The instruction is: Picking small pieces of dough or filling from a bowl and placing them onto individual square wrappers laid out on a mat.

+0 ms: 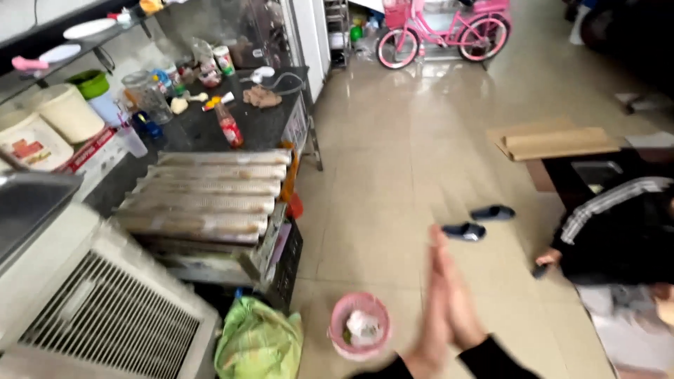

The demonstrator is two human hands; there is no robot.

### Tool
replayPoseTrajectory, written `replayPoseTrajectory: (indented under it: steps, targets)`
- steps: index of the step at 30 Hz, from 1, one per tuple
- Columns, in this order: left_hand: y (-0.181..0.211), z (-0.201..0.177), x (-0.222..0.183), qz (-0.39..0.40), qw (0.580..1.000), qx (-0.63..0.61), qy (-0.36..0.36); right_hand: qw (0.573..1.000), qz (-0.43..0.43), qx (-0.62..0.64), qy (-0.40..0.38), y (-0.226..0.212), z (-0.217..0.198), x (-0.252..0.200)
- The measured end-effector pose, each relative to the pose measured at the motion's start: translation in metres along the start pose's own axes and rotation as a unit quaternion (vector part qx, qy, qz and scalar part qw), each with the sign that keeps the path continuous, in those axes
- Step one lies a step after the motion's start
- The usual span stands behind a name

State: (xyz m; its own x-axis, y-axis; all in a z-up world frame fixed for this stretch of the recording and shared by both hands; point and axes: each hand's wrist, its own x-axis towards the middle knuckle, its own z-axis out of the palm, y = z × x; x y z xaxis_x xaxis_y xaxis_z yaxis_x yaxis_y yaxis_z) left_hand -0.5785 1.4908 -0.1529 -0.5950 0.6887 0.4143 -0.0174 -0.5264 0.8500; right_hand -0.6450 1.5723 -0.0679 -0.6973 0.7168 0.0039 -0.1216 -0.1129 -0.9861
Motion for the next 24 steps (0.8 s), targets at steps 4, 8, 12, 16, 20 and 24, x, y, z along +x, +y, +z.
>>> replayPoseTrajectory:
  steps: [4, 8, 12, 16, 20, 24]
  targets:
    - [0.048, -0.001, 0.150, -0.019, 0.999, -0.049, -0.013, 0.994, 0.086, -0.048, 0.044, -0.057, -0.029, 0.123]
    - [-0.065, -0.017, 0.273, 0.117, 0.986, 0.116, -0.024, 0.975, 0.089, 0.205, -0.012, -0.026, -0.074, 0.263]
    - [-0.092, -0.060, 0.417, 0.089, 0.976, 0.187, 0.072, 0.944, 0.177, 0.276, -0.041, 0.025, -0.058, 0.370]
    - [-0.133, -0.160, 0.490, 0.094, 0.962, 0.171, 0.190, 0.918, 0.269, 0.273, -0.101, 0.088, -0.013, 0.442]
    - [-0.126, -0.196, 0.529, 0.038, 0.855, 0.433, 0.283, 0.946, 0.251, 0.089, -0.187, 0.125, 0.023, 0.531]
    - [-0.263, -0.290, 0.567, 0.157, 0.512, 0.826, 0.178, 0.972, 0.123, -0.030, -0.198, 0.194, 0.051, 0.670]
